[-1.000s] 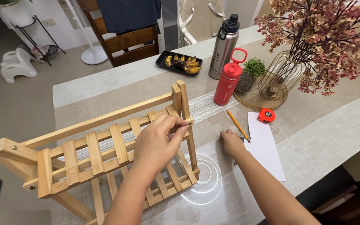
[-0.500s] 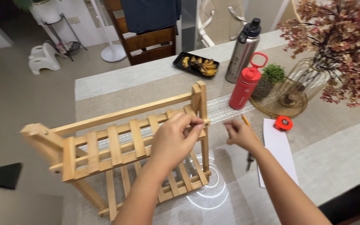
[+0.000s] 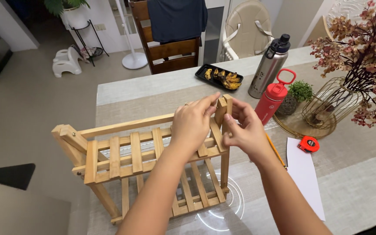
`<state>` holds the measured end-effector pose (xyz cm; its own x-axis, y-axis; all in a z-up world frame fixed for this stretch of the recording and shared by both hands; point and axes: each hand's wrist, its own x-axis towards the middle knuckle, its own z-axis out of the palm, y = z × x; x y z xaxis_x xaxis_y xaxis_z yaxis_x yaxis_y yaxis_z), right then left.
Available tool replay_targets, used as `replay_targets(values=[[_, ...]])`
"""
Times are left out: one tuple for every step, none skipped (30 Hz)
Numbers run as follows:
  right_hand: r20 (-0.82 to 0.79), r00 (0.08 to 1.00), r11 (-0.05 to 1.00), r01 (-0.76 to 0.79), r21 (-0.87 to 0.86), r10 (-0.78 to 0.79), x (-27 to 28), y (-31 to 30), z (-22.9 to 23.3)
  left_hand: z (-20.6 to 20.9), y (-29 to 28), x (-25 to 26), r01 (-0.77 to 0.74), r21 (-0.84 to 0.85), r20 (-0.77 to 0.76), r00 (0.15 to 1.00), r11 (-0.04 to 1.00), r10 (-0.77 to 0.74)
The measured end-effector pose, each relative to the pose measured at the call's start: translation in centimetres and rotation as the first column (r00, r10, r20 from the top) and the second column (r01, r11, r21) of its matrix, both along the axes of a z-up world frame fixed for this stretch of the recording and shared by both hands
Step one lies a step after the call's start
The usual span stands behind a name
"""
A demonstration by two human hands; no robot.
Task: The person assembles a small wooden two-tier rack on a dining table. They align the side frames, insert slats, and secure joints by hand, repeatedly checking fit and stability.
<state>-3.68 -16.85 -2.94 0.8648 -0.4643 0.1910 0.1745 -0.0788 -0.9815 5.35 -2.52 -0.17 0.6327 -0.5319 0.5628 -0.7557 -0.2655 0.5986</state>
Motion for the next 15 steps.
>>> replay_targets(values=[[0.005, 1.000, 1.000, 0.007, 0.018, -0.007, 0.0, 0.0, -0.2, 0.3, 0.0, 0.4, 0.016, 0.039, -0.042, 0.999, 0.999, -0.015], [-0.003, 1.000, 1.000, 0.011, 0.023, -0.011, -0.1, 0.0, -0.4, 0.5, 0.0, 0.7, 0.037, 0.079, -0.087, 0.996, 0.996, -0.030], [-0.012, 1.000, 0.999, 0.015, 0.028, -0.014, -0.2, -0.1, -0.5, 0.8, 0.1, 1.1, 0.087, 0.099, -0.137, 0.988, 0.991, -0.073], [-0.016, 1.000, 0.999, 0.017, 0.033, -0.017, -0.2, -0.1, -0.6, 1.1, 0.2, 1.6, 0.136, 0.117, -0.185, 0.976, 0.984, -0.113], [-0.010, 1.000, 0.999, 0.014, 0.037, -0.014, -0.2, -0.2, -0.7, 1.4, 0.3, 2.0, 0.186, 0.132, -0.232, 0.961, 0.974, -0.152], [-0.005, 1.000, 0.999, 0.011, 0.041, -0.010, -0.2, -0.2, -0.7, 1.6, 0.3, 2.4, 0.221, 0.128, -0.216, 0.958, 0.967, -0.190], [0.001, 1.000, 0.999, 0.007, 0.045, -0.007, -0.2, -0.1, -0.8, 1.7, 0.3, 2.7, 0.256, 0.125, -0.201, 0.953, 0.959, -0.229], [0.006, 1.000, 0.999, 0.003, 0.054, -0.004, -0.2, -0.1, -0.8, 1.9, 0.3, 3.1, 0.290, 0.122, -0.184, 0.946, 0.949, -0.266], [0.011, 1.000, 0.998, 0.000, 0.062, 0.000, -0.2, -0.1, -0.7, 2.0, 0.1, 3.4, 0.347, 0.086, -0.236, 0.918, 0.934, -0.320], [0.014, 1.000, 0.997, -0.004, 0.072, 0.003, -0.2, 0.0, -0.8, 2.1, 0.0, 3.6, 0.401, 0.046, -0.287, 0.883, 0.915, -0.372], [0.012, 1.000, 0.997, -0.002, 0.083, 0.001, -0.3, 0.0, -0.7, 2.1, -0.2, 3.8, 0.451, 0.003, -0.336, 0.841, 0.893, -0.424], [0.012, 1.000, 0.995, -0.001, 0.095, 0.000, -0.2, 0.0, -0.7, 2.1, -0.3, 4.0, 0.464, 0.018, -0.398, 0.816, 0.886, -0.419], [0.012, 1.000, 0.994, -0.001, 0.106, -0.001, -0.2, 0.0, -0.7, 2.1, -0.5, 4.2, 0.477, 0.032, -0.459, 0.787, 0.878, -0.411], [0.004, 1.000, 0.991, 0.002, 0.137, -0.003, -0.2, 0.0, -0.7, 2.2, -0.7, 4.4, 0.492, 0.045, -0.518, 0.756, 0.869, -0.401], [-0.005, 1.000, 0.986, 0.006, 0.168, -0.005, -0.2, 0.0, -0.7, 2.2, -0.7, 4.5, 0.500, 0.050, -0.517, 0.754, 0.864, -0.406]])
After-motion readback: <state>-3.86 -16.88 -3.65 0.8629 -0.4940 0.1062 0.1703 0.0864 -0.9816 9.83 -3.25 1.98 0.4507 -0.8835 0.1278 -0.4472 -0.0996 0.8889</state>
